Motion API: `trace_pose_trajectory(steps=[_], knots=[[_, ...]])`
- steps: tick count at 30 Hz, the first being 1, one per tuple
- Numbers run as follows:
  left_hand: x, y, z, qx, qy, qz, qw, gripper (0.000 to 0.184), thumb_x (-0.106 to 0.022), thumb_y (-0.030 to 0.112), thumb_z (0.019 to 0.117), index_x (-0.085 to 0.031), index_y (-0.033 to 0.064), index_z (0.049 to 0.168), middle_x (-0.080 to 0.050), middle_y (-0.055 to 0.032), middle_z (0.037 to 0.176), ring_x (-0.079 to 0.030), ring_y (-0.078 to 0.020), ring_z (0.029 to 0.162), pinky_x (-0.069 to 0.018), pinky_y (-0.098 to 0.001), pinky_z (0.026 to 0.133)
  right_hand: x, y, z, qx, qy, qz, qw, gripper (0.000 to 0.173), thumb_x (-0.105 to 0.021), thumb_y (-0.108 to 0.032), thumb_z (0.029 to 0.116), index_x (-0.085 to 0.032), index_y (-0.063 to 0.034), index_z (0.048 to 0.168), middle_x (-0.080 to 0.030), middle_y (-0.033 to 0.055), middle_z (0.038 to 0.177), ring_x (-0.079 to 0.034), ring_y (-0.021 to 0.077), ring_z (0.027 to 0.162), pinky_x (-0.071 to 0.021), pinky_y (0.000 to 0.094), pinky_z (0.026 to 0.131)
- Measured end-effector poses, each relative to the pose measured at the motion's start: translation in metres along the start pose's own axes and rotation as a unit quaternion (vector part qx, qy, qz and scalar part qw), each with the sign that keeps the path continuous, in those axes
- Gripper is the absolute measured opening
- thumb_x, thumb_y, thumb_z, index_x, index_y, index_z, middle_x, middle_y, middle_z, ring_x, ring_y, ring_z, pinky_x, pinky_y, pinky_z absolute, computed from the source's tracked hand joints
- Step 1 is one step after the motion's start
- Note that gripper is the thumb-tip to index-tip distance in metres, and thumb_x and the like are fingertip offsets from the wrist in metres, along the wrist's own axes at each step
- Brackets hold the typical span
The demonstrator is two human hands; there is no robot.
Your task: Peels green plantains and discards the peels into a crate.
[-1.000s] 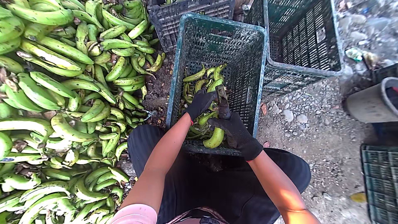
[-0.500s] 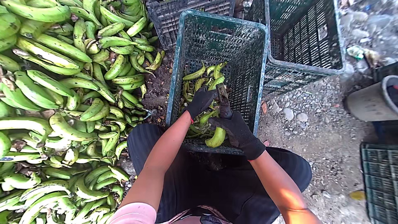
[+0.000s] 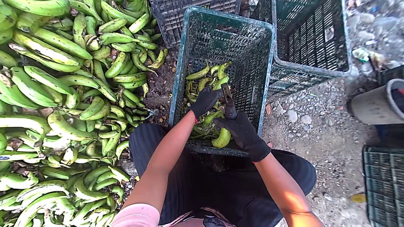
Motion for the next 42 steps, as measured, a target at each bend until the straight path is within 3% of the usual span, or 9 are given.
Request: trace_pose_trajectory(steps=[5,10,13,16,19,22,27,31,42], knots=[[-0.003,0.004,-0.003,-0.008,0.000,-0.005,1.000,0.034,-0.054,0.032,0.1041,-0.057,0.0018,0.121,-0.057,-0.0136,0.097,-0.055,-0.0202,0.074,-0.0485,-0.0378,0.061,0.001,-0.005,-0.003,0.010,-0.017,-0.006,1.000,0.024,-0.082,-0.017,0.0843,-0.063,-0.0036,0.089,-0.065,0.0062,0.070,-0.062,0.0144,0.057,-0.0531,0.0314,0.055],[0.063,-0.015,0.019,-0.059,0.166,-0.033,0.984,0.050,-0.057,0.039,0.1023,-0.058,-0.0021,0.132,-0.064,-0.0224,0.123,-0.062,-0.0321,0.115,-0.0487,-0.0541,0.101,0.011,-0.021,-0.045,0.037,-0.100,0.039,0.994,0.016,-0.078,-0.011,0.0801,-0.068,-0.0030,0.090,-0.070,0.0060,0.072,-0.067,0.0142,0.063,-0.0592,0.0308,0.061],[0.047,0.010,-0.006,-0.073,0.147,-0.081,0.983,0.050,-0.058,0.038,0.1024,-0.052,0.0034,0.138,-0.065,-0.0155,0.111,-0.066,-0.0212,0.089,-0.0565,-0.0416,0.077,0.034,-0.014,-0.023,0.063,-0.056,-0.062,0.994,0.025,-0.079,-0.029,0.0873,-0.068,-0.0063,0.089,-0.067,0.0026,0.068,-0.063,0.0124,0.057,-0.0558,0.0330,0.056],[0.018,0.010,-0.014,-0.048,0.090,-0.136,0.985,0.056,-0.054,0.044,0.1040,-0.045,0.0075,0.146,-0.063,-0.0167,0.119,-0.065,-0.0229,0.092,-0.0568,-0.0418,0.076,0.037,-0.012,-0.012,0.060,0.006,-0.145,0.988,0.035,-0.078,-0.043,0.0875,-0.068,-0.0096,0.093,-0.063,0.0024,0.067,-0.059,0.0145,0.053,-0.0534,0.0383,0.053],[-0.006,-0.002,-0.013,-0.043,0.061,-0.245,0.967,0.043,-0.045,0.043,0.1072,-0.055,0.0075,0.130,-0.062,-0.0086,0.095,-0.061,-0.0154,0.071,-0.0549,-0.0325,0.060,0.032,-0.024,-0.007,0.138,0.114,-0.147,0.973,0.053,-0.085,-0.044,0.0787,-0.068,-0.0120,0.118,-0.071,0.0028,0.096,-0.067,0.0142,0.085,-0.0571,0.0424,0.078],[-0.017,-0.004,-0.023,-0.020,0.036,-0.343,0.939,0.038,-0.034,0.042,0.1102,-0.055,0.0110,0.110,-0.054,0.0000,0.073,-0.053,-0.0083,0.054,-0.0494,-0.0245,0.050,0.017,-0.023,0.007,0.186,0.141,-0.181,0.956,0.068,-0.085,-0.038,0.0822,-0.061,-0.0031,0.135,-0.071,0.0182,0.117,-0.068,0.0315,0.108,-0.0532,0.0554,0.094],[0.026,-0.001,-0.025,-0.085,0.115,-0.191,0.971,0.047,-0.048,0.039,0.1071,-0.050,0.0023,0.135,-0.063,-0.0106,0.102,-0.064,-0.0160,0.080,-0.0586,-0.0352,0.070,0.000,-0.025,0.010,0.111,0.049,-0.200,0.972,0.042,-0.081,-0.036,0.0859,-0.067,-0.0057,0.111,-0.069,0.0109,0.089,-0.067,0.0249,0.081,-0.0547,0.0519,0.075],[0.041,0.014,-0.036,-0.118,0.110,-0.132,0.978,0.041,-0.056,0.033,0.1049,-0.048,0.0028,0.132,-0.063,-0.0062,0.092,-0.065,-0.0106,0.068,-0.0576,-0.0278,0.058,-0.008,-0.020,0.004,0.089,-0.033,-0.116,0.989,0.032,-0.084,-0.026,0.0811,-0.065,-0.0061,0.096,-0.063,0.0050,0.075,-0.059,0.0163,0.063,-0.0508,0.0405,0.061],[0.032,0.033,-0.043,-0.153,0.068,-0.012,0.986,0.047,-0.057,0.038,0.1028,-0.054,0.0026,0.134,-0.066,-0.0123,0.108,-0.066,-0.0158,0.091,-0.0558,-0.0370,0.081,0.009,-0.017,-0.017,0.103,-0.040,-0.099,0.989,0.032,-0.085,-0.029,0.0750,-0.064,-0.0092,0.089,-0.061,0.0020,0.068,-0.057,0.0132,0.057,-0.0491,0.0353,0.056]])
Point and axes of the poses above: each hand's wrist, its own z-axis towards the middle knuckle, its own x-axis out of the back of the hand, y = z × x, the point moved 8 cm from there along z, towards the middle knuckle
